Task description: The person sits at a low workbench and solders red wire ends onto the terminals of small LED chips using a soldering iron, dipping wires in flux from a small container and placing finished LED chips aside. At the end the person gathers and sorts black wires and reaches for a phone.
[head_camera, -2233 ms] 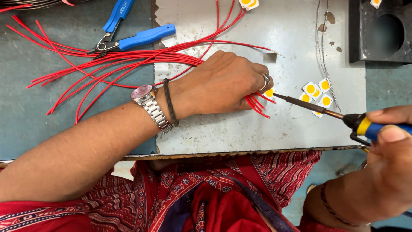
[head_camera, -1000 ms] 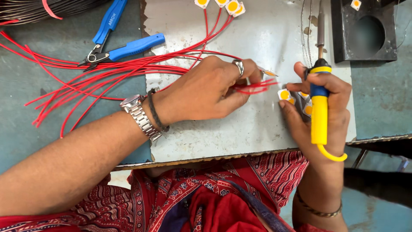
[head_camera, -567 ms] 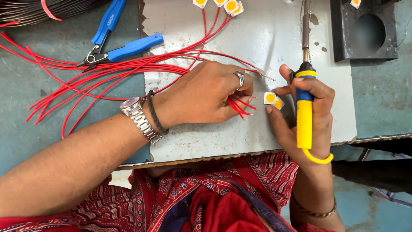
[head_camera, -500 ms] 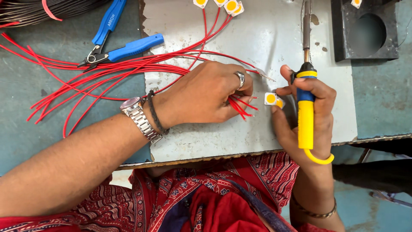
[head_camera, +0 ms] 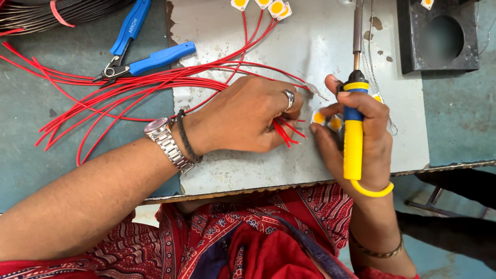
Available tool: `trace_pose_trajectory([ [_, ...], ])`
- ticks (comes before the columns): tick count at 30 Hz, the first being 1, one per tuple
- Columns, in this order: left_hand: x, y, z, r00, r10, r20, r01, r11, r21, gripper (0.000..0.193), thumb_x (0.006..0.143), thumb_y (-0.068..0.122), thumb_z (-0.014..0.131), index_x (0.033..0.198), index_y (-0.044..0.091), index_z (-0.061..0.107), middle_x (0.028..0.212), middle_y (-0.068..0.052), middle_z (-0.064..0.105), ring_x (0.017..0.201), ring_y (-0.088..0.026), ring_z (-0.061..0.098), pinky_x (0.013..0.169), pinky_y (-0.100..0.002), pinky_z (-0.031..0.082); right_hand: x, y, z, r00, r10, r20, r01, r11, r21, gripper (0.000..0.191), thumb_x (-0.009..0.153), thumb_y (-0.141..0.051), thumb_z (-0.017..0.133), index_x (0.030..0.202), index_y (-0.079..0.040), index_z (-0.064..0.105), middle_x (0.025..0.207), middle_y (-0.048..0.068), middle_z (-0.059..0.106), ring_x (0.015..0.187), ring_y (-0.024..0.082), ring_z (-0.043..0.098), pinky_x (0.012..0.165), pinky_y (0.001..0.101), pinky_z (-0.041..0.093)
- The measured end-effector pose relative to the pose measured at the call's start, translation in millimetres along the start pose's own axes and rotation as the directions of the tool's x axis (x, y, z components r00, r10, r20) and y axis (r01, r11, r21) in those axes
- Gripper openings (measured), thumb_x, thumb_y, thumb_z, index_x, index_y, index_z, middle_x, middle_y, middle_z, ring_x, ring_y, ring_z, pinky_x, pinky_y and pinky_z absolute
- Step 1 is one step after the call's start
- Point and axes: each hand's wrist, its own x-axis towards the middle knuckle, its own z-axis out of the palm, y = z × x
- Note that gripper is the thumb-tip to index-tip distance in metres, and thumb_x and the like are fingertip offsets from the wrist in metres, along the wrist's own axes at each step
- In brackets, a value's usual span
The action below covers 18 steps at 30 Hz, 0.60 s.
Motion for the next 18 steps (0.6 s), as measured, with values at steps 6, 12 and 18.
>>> trace_pose_trajectory([
  [6,1.0,-3.0,1.1,0.998,0.058,-0.005,-0.058,0.997,0.059,0.016,0.08,0.014,0.073,0.091,0.006,0.065,0.082,-0.01,0.067,0.076,-0.034,0.067,0.064,-0.047,0.05,-1.1,0.7,2.6,0.999,0.036,-0.024,-0.035,0.999,0.031,0.054,0.1,0.012,0.073,0.134,-0.006,0.035,0.148,0.021,0.061,0.109,0.019,0.074,0.096,0.0278,0.059],
  [12,5.9,-9.8,11.5,0.996,0.067,0.051,-0.073,0.989,0.128,0.015,0.081,0.011,0.071,0.093,0.007,0.064,0.086,-0.011,0.068,0.077,-0.036,0.067,0.061,-0.049,0.048,-1.6,7.9,8.8,1.0,0.029,-0.012,-0.028,0.998,0.063,0.06,0.096,0.013,0.075,0.137,-0.006,0.036,0.147,0.022,0.06,0.105,0.019,0.074,0.094,0.0274,0.061],
  [18,9.8,-10.7,16.6,0.995,0.044,0.085,-0.059,0.981,0.185,0.016,0.083,0.015,0.073,0.094,0.006,0.065,0.089,-0.011,0.068,0.075,-0.036,0.067,0.059,-0.05,0.048,-3.2,11.2,7.8,1.0,0.001,-0.03,0.002,0.997,0.074,0.059,0.098,0.014,0.074,0.137,-0.006,0.035,0.147,0.023,0.059,0.107,0.02,0.073,0.096,0.0291,0.06],
])
